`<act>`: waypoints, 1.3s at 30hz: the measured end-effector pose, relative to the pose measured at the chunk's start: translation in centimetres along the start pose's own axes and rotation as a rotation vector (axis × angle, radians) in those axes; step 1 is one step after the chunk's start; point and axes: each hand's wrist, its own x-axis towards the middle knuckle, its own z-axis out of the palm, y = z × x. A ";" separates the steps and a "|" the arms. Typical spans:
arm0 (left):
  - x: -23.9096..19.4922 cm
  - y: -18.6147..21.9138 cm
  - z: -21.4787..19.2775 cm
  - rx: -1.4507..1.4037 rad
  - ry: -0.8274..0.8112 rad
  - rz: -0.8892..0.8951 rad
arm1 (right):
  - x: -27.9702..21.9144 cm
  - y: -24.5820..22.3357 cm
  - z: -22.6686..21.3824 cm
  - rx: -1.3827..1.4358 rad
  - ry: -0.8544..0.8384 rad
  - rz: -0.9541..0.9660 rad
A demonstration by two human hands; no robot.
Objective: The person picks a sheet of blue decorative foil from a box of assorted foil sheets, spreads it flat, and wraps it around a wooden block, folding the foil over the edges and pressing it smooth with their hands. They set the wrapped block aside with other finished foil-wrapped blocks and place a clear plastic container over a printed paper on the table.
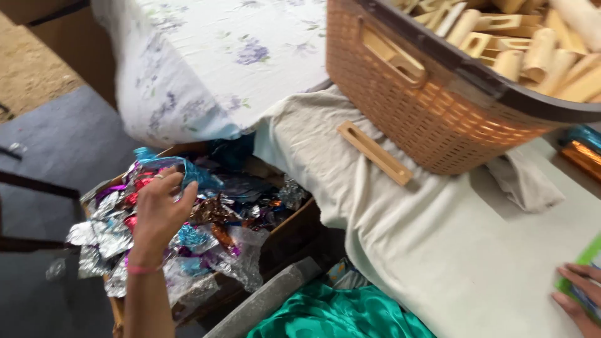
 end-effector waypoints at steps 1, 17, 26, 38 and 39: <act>-0.2 2.6 -1.2 -0.011 -0.008 0.017 | 3.4 -5.7 -1.9 -0.009 0.011 0.017; -6.0 43.6 15.7 -0.931 -1.096 0.512 | 1.4 -34.4 -17.5 0.206 0.115 -0.032; -10.3 50.2 27.9 -1.186 -1.358 0.164 | 2.1 -31.7 -16.8 0.232 0.306 0.368; -6.8 49.2 27.5 -0.997 -1.123 0.367 | 2.4 -26.2 -15.5 0.712 0.376 0.603; -6.7 49.3 27.2 -0.918 -1.118 0.414 | 2.3 -26.2 -15.5 0.702 0.383 0.616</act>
